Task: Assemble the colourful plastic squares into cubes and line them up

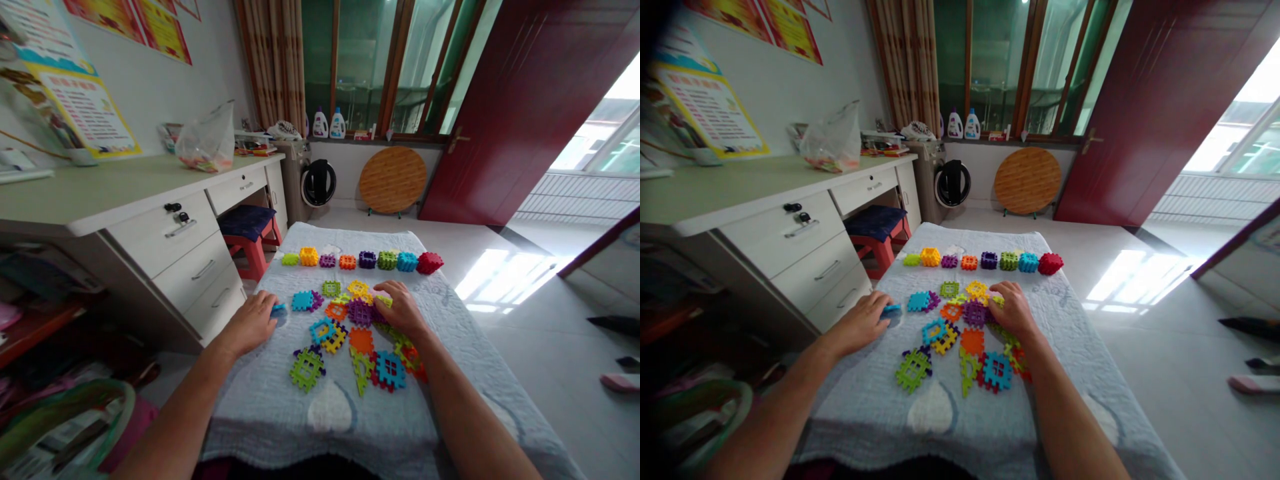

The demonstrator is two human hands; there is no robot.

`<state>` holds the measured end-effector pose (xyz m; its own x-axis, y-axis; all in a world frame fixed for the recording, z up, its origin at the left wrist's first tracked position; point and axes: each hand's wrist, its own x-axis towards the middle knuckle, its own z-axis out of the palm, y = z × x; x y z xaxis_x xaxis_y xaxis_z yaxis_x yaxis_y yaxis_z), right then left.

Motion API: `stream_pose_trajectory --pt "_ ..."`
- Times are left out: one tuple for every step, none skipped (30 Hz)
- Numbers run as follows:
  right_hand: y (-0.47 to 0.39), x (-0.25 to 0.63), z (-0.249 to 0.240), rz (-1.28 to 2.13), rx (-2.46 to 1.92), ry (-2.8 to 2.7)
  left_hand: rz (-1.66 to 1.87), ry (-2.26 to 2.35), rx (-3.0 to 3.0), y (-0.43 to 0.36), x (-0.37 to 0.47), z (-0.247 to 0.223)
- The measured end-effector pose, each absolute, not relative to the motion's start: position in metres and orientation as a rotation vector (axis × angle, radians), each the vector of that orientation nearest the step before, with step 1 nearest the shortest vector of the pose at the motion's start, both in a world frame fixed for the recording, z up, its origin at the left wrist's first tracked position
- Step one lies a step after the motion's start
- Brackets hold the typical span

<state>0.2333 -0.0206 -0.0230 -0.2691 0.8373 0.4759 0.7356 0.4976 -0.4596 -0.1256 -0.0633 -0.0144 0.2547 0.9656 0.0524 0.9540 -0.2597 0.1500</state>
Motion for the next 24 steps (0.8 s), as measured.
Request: stream_pose_trajectory --pt "-0.02 0.234 -0.023 0.188 -1.289 -2.055 0.162 1.8 2.398 -0.066 -0.127 -0.012" --pt "-0.02 0.234 -0.023 0.184 -1.292 -2.052 0.129 1.757 2.377 -0.067 -0.129 -0.009" --pt "-0.02 0.235 -0.023 0.179 -1.294 -2.048 0.112 1.732 2.361 -0.068 -0.129 -0.006" --pt "-0.02 0.235 -0.023 0.174 -1.296 -2.046 0.111 1.724 2.351 -0.068 -0.13 -0.003" --pt "-0.02 0.236 -0.023 0.17 -1.297 -2.043 0.126 1.734 2.344 -0.066 -0.13 -0.001" --pt "-0.019 0.237 -0.023 0.167 -1.299 -2.04 0.145 1.751 2.336 -0.064 -0.13 0.001" --pt "-0.019 0.237 -0.023 0.165 -1.302 -2.036 0.151 1.759 2.327 -0.062 -0.13 0.002" --pt "-0.019 0.238 -0.023 0.166 -1.304 -2.031 0.135 1.749 2.318 -0.059 -0.13 0.002" --pt "-0.019 0.238 -0.023 0.167 -1.307 -2.027 0.106 1.721 2.311 -0.056 -0.13 0.003" --pt "-0.019 0.239 -0.023 0.169 -1.31 -2.022 0.078 1.682 2.31 -0.053 -0.13 0.002" --pt "-0.019 0.239 -0.023 0.169 -1.312 -2.019 0.062 1.644 2.314 -0.05 -0.131 0.002" --pt "-0.019 0.239 -0.023 0.169 -1.313 -2.018 0.064 1.616 2.323 -0.047 -0.131 0.003" --pt "-0.019 0.239 -0.023 0.17 -1.314 -2.018 0.091 1.605 2.333 -0.044 -0.131 0.003" --pt "-0.019 0.239 -0.023 0.17 -1.316 -2.019 0.141 1.606 2.344 -0.04 -0.13 0.004" --pt "-0.019 0.239 -0.023 0.169 -1.318 -2.02 0.206 1.61 2.357 -0.036 -0.128 0.005" --pt "-0.019 0.239 -0.023 0.17 -1.321 -2.02 0.276 1.609 2.373 -0.032 -0.125 0.006" --pt "-0.019 0.239 -0.024 0.171 -1.323 -2.02 0.339 1.603 2.389 -0.028 -0.121 0.007" --pt "-0.019 0.24 -0.024 0.175 -1.325 -2.021 0.387 1.593 2.405 -0.023 -0.115 0.008" --pt "-0.018 0.24 -0.024 0.18 -1.325 -2.022 0.411 1.577 2.42 -0.019 -0.109 0.009" --pt "-0.018 0.24 -0.024 0.187 -1.322 -2.023 0.409 1.563 2.429 -0.015 -0.103 0.009" --pt "-0.018 0.241 -0.025 0.194 -1.318 -2.025 0.39 1.548 2.431 -0.011 -0.097 0.009" --pt "-0.018 0.241 -0.025 0.2 -1.315 -2.027 0.36 1.535 2.428 -0.008 -0.092 0.008" --pt "-0.018 0.241 -0.024 0.203 -1.313 -2.029 0.33 1.523 2.421 -0.006 -0.088 0.007" --pt "-0.018 0.242 -0.024 0.204 -1.313 -2.031 0.303 1.511 2.414 -0.005 -0.085 0.005"
